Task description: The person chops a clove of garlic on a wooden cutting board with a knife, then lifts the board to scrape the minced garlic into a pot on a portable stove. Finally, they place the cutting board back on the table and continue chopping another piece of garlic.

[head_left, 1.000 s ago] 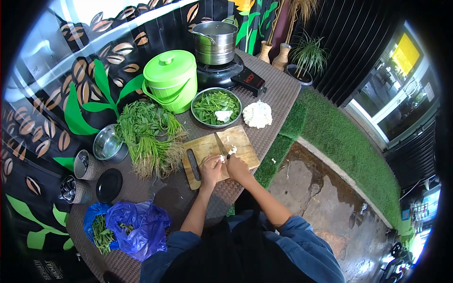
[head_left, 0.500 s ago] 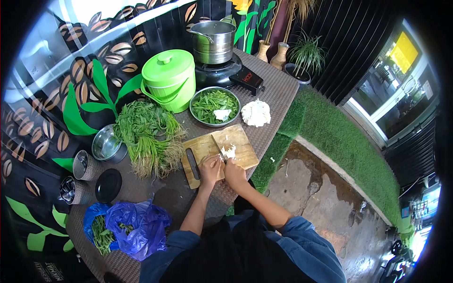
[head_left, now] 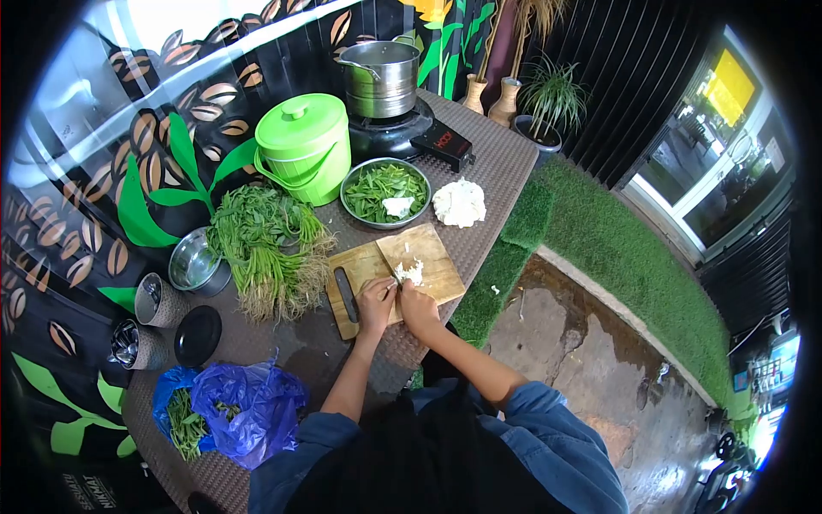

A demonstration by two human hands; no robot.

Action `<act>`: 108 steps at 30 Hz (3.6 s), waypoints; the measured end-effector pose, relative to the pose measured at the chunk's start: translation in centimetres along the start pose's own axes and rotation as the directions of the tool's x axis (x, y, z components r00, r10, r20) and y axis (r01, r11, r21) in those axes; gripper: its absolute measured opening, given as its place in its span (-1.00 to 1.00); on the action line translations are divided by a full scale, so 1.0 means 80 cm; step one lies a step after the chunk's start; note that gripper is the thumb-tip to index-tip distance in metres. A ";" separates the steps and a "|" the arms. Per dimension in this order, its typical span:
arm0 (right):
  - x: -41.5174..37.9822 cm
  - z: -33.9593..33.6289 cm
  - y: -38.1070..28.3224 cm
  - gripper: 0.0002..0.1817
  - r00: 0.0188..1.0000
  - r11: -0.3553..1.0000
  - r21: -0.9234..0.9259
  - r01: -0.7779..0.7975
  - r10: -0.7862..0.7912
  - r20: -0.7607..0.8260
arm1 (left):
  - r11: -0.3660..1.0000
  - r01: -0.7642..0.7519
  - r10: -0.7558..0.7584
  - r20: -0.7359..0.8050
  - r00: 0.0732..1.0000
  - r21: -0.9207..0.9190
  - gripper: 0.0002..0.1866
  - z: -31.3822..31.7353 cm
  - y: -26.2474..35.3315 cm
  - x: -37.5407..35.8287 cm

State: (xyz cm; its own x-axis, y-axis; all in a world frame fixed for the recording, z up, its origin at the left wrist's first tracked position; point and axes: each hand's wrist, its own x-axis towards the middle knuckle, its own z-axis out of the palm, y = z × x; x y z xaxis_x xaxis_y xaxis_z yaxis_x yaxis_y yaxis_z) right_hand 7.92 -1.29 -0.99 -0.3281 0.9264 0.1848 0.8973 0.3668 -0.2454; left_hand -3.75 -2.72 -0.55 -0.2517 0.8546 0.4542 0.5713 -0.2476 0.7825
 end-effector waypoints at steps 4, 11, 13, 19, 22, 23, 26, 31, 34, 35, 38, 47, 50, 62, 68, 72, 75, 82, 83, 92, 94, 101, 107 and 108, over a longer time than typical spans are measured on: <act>-0.003 -0.020 0.018 -0.75 0.985 0.994 0.096 -0.047 0.031 0.170 | 1.000 0.002 -0.002 -0.060 0.998 0.002 -0.83 0.005 0.002 0.002; -0.006 -0.067 0.041 -0.60 0.937 0.950 0.256 -0.178 0.084 0.339 | 0.995 -0.053 0.056 -0.028 0.998 0.086 -0.86 0.003 0.001 0.004; 0.002 -0.065 0.032 -0.59 0.933 0.947 0.260 -0.188 0.089 0.348 | 0.994 -0.063 0.067 -0.043 0.997 0.084 -0.87 0.009 -0.004 0.004; 0.030 -0.073 0.026 -0.64 0.952 0.987 0.159 -0.022 -0.027 0.305 | 0.999 -0.041 0.043 -0.055 0.998 0.033 -0.90 0.013 -0.015 0.002; 0.021 -0.073 0.015 -0.71 0.965 0.993 0.119 0.013 -0.044 0.259 | 0.999 -0.025 0.026 -0.051 0.998 0.028 -0.90 0.010 -0.013 0.003; 0.011 -0.063 0.005 -0.73 0.970 0.993 0.096 -0.066 0.042 0.240 | 0.999 -0.023 0.024 -0.051 0.998 0.035 -0.89 0.009 -0.011 0.003; -0.006 -0.030 -0.004 -0.76 0.979 0.985 0.086 -0.152 0.138 0.151 | 0.997 -0.044 0.048 -0.056 0.997 0.065 -0.90 0.006 -0.006 0.007; 0.015 -0.041 0.005 -0.70 0.970 0.982 0.139 -0.131 0.098 0.221 | 0.999 -0.019 0.021 -0.052 0.998 0.046 -0.92 0.008 -0.011 0.004; 0.022 -0.054 0.016 -0.67 0.970 0.993 0.116 -0.026 -0.003 0.245 | 1.000 0.008 -0.007 -0.051 0.999 0.026 -0.93 0.004 -0.004 0.004; 0.018 -0.053 0.012 -0.67 0.969 0.993 0.116 -0.026 -0.003 0.246 | 0.999 0.035 -0.035 -0.042 0.999 -0.001 -0.93 0.002 0.001 0.005; 0.000 -0.041 -0.006 -0.67 0.953 0.977 0.124 -0.172 0.133 0.274 | 0.999 -0.021 0.023 -0.048 0.999 0.048 -0.93 0.005 -0.007 0.005; 0.019 -0.051 0.020 -0.66 0.968 0.981 0.182 -0.066 0.019 0.250 | 0.999 0.023 -0.022 -0.043 0.999 0.027 -0.91 0.003 -0.005 0.004; 0.025 -0.067 0.023 -0.69 0.952 0.986 0.148 -0.074 0.025 0.306 | 0.999 0.039 -0.038 -0.031 0.999 0.022 -0.91 0.001 -0.003 0.004; 0.035 -0.048 0.024 -0.68 0.965 0.983 0.163 -0.086 0.042 0.260 | 0.997 0.000 0.005 -0.055 0.998 0.078 -0.89 0.003 -0.002 0.006; 0.005 -0.055 -0.002 -0.75 0.963 0.994 0.101 -0.043 0.015 0.270 | 0.989 -0.023 0.032 -0.059 0.998 0.145 -0.86 0.005 0.000 0.007; 0.010 -0.028 -0.003 -0.77 0.970 0.987 0.099 -0.124 0.099 0.221 | 0.988 -0.004 0.015 -0.066 0.998 0.157 -0.85 0.006 -0.003 0.005; 0.030 -0.040 0.008 -0.70 0.970 0.974 0.197 -0.111 0.063 0.236 | 0.988 -0.045 0.055 -0.066 0.996 0.151 -0.86 0.006 -0.006 0.006; 0.003 -0.034 -0.004 -0.67 0.966 0.982 0.124 -0.141 0.109 0.234 | 0.997 0.058 -0.053 -0.105 0.993 0.052 -0.89 0.005 -0.003 0.005; -0.003 -0.024 -0.006 -0.67 0.971 0.980 0.123 -0.155 0.128 0.204 | 0.996 0.072 -0.067 -0.094 0.993 0.048 -0.90 0.002 0.002 0.005; 0.029 -0.065 0.012 -0.66 0.945 0.985 0.146 -0.089 0.037 0.326 | 1.000 0.028 -0.028 -0.108 0.994 0.003 -0.88 0.005 -0.007 0.004; 0.018 -0.070 -0.002 -0.65 0.942 0.981 0.137 -0.139 0.088 0.325 | 0.999 0.031 -0.030 -0.097 0.995 0.007 -0.89 0.005 -0.006 0.004; 0.013 -0.024 -0.009 -0.70 0.971 0.979 0.119 -0.164 0.139 0.196 | 0.998 0.063 -0.061 -0.099 0.993 0.026 -0.92 0.003 -0.001 0.006; 0.020 -0.037 0.005 -0.71 0.973 0.997 0.060 0.049 -0.061 0.221 | 0.998 0.051 -0.053 -0.113 0.992 -0.023 -0.93 0.007 -0.009 0.003; 0.012 -0.041 -0.009 -0.73 0.977 0.996 0.071 -0.058 0.042 0.209 | 0.998 0.051 -0.054 -0.115 0.992 -0.024 -0.93 0.007 -0.010 0.004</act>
State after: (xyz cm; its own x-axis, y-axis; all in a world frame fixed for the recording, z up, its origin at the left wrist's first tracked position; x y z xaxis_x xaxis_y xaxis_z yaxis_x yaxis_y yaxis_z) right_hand 7.90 -0.96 2.50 -0.3444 0.9384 -0.0286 0.8916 0.3174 -0.3231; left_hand -3.85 -2.01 -1.23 -0.3698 0.8087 0.4574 0.5387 -0.2145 0.8148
